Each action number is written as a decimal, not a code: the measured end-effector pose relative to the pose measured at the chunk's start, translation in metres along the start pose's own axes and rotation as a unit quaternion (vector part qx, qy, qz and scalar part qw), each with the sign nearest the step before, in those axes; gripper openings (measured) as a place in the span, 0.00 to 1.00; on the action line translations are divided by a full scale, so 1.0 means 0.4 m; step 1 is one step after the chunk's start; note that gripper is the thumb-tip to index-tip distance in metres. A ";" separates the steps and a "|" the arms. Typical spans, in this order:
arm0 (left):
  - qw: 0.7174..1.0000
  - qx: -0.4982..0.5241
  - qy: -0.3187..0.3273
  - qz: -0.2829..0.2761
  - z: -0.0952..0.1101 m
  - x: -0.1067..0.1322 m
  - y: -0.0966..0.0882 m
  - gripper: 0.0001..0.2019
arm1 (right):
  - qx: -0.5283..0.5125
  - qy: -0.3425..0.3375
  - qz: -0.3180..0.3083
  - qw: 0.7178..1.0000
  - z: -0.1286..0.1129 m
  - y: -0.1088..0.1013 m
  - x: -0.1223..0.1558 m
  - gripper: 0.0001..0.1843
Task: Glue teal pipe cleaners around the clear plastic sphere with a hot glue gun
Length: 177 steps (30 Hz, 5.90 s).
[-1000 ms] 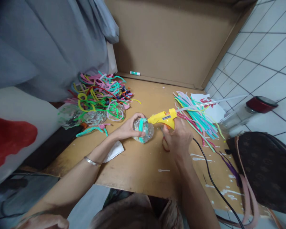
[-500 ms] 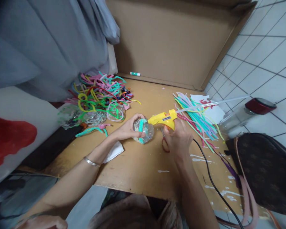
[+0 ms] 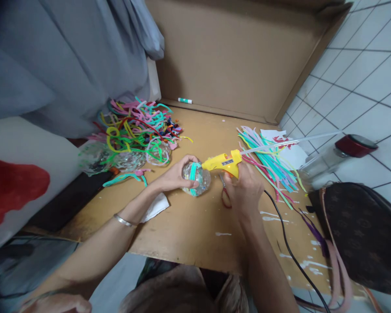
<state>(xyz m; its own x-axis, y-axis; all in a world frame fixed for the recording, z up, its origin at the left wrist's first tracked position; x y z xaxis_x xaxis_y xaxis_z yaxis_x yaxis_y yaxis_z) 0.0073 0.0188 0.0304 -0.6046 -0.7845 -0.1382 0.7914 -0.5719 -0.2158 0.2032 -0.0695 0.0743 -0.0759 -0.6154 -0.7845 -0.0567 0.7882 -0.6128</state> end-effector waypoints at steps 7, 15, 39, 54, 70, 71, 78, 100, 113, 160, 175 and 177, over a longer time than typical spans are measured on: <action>1.000 0.007 0.005 -0.005 -0.002 0.000 -0.001 0.29 | 0.013 -0.008 -0.002 1.000 0.004 0.002 0.002 0.04; 1.000 0.002 0.004 0.000 0.000 0.000 -0.001 0.30 | 0.004 -0.004 -0.007 1.000 0.008 0.005 0.004 0.05; 1.000 0.007 -0.001 -0.006 0.000 0.000 0.002 0.30 | 0.007 -0.028 -0.001 1.000 0.005 -0.006 -0.003 0.06; 1.000 -0.029 0.001 -0.002 0.009 0.004 0.003 0.30 | 0.009 -0.048 -0.002 0.999 -0.001 -0.020 -0.004 0.06; 1.000 0.010 -0.006 -0.001 0.014 0.002 0.007 0.30 | -0.009 0.057 -0.040 0.998 0.024 0.001 -0.006 0.08; 1.000 0.013 -0.006 -0.003 0.014 0.001 0.007 0.30 | -0.012 0.081 -0.056 0.995 0.032 0.008 -0.007 0.10; 1.000 -0.008 -0.006 0.004 0.007 0.001 0.000 0.30 | -0.013 0.209 -0.176 0.962 0.109 0.097 0.006 0.20; 0.999 -0.029 0.007 0.012 0.019 0.001 0.015 0.29 | -0.147 -0.058 -0.057 0.986 -0.077 0.050 0.020 0.16; 0.999 -0.042 0.021 0.009 0.016 -0.002 0.020 0.30 | -0.244 -0.055 -0.053 0.967 -0.118 0.032 0.000 0.13; 1.000 -0.013 -0.002 -0.003 0.021 0.001 0.015 0.29 | -0.288 -0.103 -0.054 0.950 -0.098 0.051 0.048 0.14; 0.991 -0.108 0.076 0.037 0.017 -0.001 0.014 0.28 | -0.303 -0.110 -0.038 0.946 -0.107 0.045 0.046 0.15; 0.987 -0.122 0.089 0.046 0.019 0.000 0.016 0.27 | -0.306 -0.108 -0.038 0.945 -0.108 0.044 0.045 0.15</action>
<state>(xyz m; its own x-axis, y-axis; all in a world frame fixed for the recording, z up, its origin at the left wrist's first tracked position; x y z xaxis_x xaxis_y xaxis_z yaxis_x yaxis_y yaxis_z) 0.0129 0.0132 0.0364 -0.5547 -0.7631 -0.3317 0.8116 -0.4085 -0.4176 0.1579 -0.0666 0.0534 0.1522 -0.6040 -0.7823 -0.6238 0.5552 -0.5500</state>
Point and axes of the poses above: each hand's wrist, its own x-axis away from the middle knuckle, its own y-axis out of the palm, z = x × y, the point moved 3 cm from there along -x, towards the middle knuckle, and after that the axes turned 4 degrees about x, right-handed, at the moved point
